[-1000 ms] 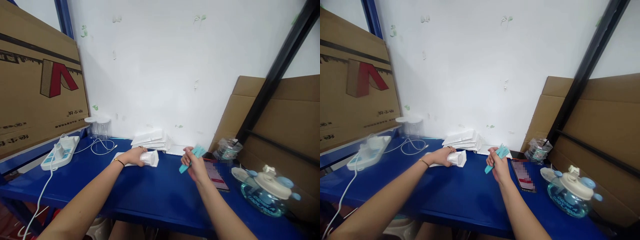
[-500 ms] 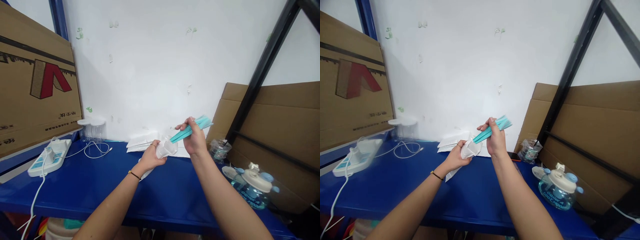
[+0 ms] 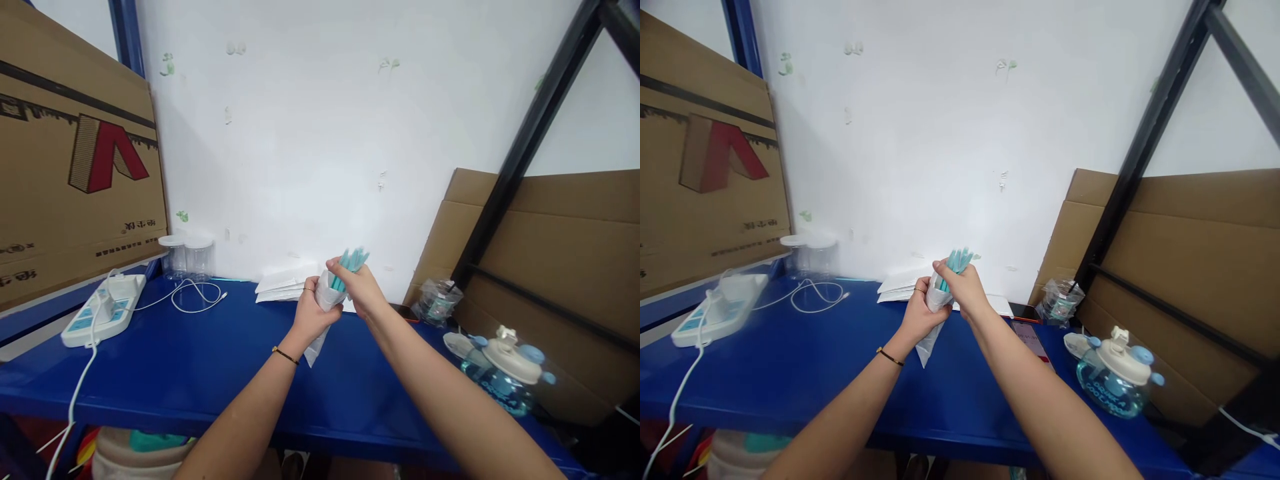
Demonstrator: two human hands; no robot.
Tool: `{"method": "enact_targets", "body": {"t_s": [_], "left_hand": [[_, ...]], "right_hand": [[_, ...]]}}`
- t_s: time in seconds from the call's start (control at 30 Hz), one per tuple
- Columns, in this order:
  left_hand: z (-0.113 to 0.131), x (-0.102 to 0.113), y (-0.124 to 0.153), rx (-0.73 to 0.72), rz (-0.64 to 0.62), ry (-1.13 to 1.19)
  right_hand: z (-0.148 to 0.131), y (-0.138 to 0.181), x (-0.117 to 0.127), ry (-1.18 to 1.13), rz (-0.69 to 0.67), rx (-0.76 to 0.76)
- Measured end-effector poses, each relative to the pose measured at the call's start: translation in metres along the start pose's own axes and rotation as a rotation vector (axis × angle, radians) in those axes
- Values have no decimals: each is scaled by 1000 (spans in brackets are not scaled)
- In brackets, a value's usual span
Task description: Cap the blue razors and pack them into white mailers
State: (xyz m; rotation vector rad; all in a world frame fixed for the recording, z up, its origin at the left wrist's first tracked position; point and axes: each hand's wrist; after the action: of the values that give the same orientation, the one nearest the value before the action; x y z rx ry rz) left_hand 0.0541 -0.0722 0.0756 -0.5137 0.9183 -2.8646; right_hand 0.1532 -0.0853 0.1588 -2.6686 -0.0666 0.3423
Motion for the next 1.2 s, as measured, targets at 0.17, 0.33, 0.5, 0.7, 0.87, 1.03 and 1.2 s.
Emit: {"method": "enact_targets", "body": {"t_s": [0.17,0.33,0.5,0.7,0.87,1.03,1.2], "left_hand": [[-2,-2,1,27,-1,-18],[-6,0,1,23,5,-2],[-12,0,-1,-13,78,-55],[-15,-14,10,-98,119,-368],[-31,-29,26,-105,73,-397],[-40,-18,26,-172,-121,-130],[-27,6,13,-81,-448,97]], "right_hand": [[0,1,-3,28,-25,-29],[-2,-2,-1,-34,-60,-37],[9,12,12,-46,-5,78],[48,33,17,223,20,158],[43,27,27,440,-41,348],[8,15,49,746,-432,405],[-20,4,72,820,-732,245]]}}
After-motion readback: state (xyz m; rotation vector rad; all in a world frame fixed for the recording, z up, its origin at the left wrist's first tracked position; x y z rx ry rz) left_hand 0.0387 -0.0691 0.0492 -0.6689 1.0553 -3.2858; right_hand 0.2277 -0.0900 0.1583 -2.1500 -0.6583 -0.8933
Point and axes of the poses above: each hand's wrist, its own y-axis away from the middle knuckle, its own x-axis out of the back of the hand, z = x × y, and after that the axes turned 14 degrees about -y, right-handed
